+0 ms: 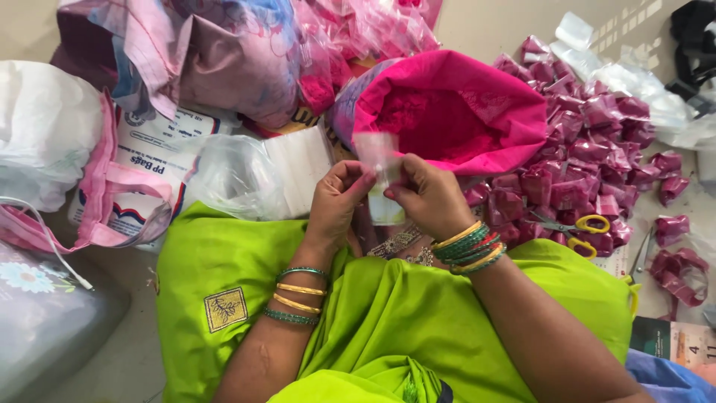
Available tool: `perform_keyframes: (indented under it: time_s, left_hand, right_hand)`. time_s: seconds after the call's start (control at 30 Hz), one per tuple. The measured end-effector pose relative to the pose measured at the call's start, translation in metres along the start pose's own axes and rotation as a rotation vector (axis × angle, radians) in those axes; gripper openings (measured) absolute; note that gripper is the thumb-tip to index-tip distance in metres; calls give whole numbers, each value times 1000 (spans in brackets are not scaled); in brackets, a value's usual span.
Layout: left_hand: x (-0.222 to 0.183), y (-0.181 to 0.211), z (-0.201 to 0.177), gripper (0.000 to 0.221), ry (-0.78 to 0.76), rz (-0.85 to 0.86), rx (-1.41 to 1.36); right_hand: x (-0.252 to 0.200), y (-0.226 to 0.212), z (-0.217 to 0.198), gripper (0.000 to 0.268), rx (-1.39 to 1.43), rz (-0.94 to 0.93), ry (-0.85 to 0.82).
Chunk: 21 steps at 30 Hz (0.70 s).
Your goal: The person manually scoops pink powder into small plastic bags and seals them.
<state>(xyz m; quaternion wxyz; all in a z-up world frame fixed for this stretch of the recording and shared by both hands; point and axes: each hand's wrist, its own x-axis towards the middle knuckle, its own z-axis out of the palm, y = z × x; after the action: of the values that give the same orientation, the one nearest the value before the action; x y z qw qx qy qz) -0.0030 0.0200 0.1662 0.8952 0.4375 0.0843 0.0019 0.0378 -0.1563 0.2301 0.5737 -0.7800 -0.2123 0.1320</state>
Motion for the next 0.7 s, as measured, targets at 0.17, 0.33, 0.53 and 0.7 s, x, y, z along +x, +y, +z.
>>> perform_keyframes:
  time_s: [0.17, 0.33, 0.53, 0.7]
  left_hand:
    - [1, -6, -7, 13, -51, 23, -67]
    - [-1, -16, -18, 12, -23, 1, -62]
    - [3, -16, -18, 11, 5, -52, -120]
    - [7, -12, -18, 5, 142, 28, -90]
  right_hand:
    - [1, -19, 6, 15, -69, 105, 43]
    - [2, -5, 2, 4, -135, 170, 38]
    - [4, -1, 1, 11, 50, 163, 31]
    - [3, -4, -2, 13, 53, 240, 133]
